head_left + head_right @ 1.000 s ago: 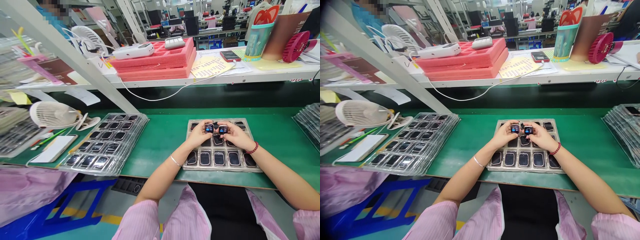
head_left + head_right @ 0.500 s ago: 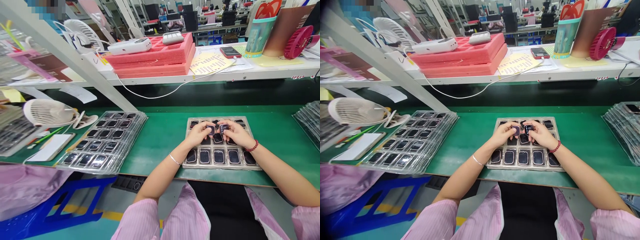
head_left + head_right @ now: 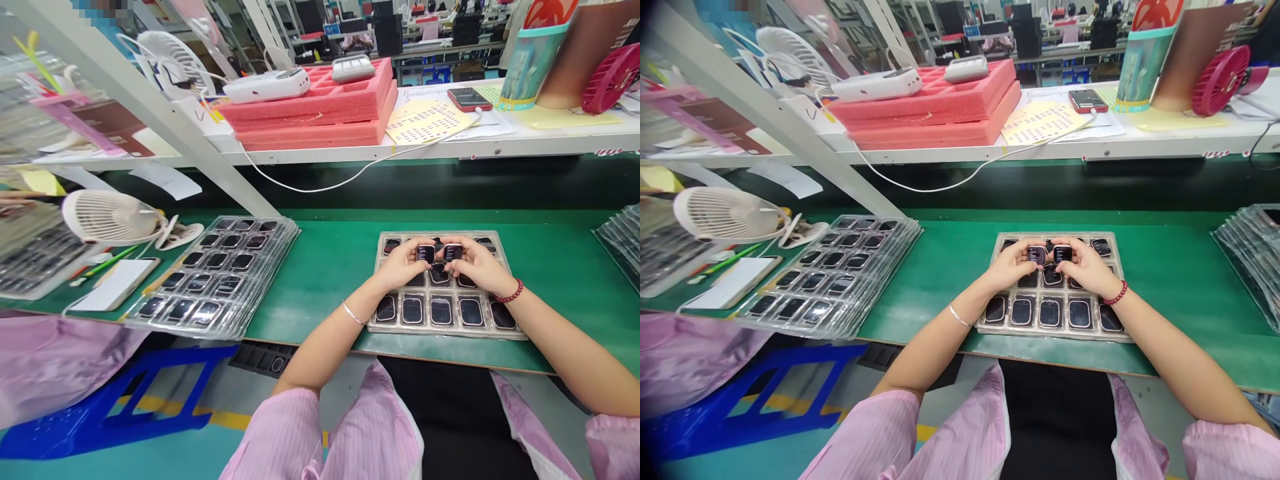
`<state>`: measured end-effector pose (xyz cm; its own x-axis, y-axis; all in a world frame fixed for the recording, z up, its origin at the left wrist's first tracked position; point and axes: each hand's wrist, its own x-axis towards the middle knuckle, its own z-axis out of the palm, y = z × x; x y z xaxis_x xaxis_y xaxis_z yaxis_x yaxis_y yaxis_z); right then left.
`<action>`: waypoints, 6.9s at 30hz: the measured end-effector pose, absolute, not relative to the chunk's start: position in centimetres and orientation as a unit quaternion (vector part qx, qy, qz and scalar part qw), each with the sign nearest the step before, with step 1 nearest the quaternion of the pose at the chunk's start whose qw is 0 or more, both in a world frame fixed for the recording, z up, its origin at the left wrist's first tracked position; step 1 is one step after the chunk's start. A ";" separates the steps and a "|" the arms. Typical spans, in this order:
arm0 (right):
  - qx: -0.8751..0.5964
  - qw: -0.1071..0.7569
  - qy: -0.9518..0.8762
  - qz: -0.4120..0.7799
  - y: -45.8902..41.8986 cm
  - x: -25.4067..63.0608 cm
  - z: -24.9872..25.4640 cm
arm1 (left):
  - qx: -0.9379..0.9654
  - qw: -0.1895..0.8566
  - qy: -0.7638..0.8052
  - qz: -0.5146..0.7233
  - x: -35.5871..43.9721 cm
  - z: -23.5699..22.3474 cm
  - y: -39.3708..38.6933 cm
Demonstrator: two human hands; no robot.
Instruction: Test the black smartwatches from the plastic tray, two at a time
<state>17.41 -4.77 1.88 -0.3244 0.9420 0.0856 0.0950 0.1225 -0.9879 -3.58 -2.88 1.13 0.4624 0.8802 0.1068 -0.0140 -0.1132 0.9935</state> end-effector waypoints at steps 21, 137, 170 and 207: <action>-0.412 0.411 -0.612 0.536 -4.3 17.0 1.4 | 0.638 0.578 0.362 0.356 -3.6 2.6 -3.1; -0.390 0.416 -0.630 0.527 -4.9 17.5 1.9 | 0.600 0.571 0.353 0.435 -3.9 1.2 -2.3; -0.414 0.409 -0.605 0.544 -5.1 17.6 2.4 | 0.593 0.579 0.380 0.411 -3.9 1.2 -2.6; -0.425 0.404 -0.612 0.531 -5.3 17.2 2.2 | 0.593 0.592 0.367 0.403 -3.9 0.8 -2.6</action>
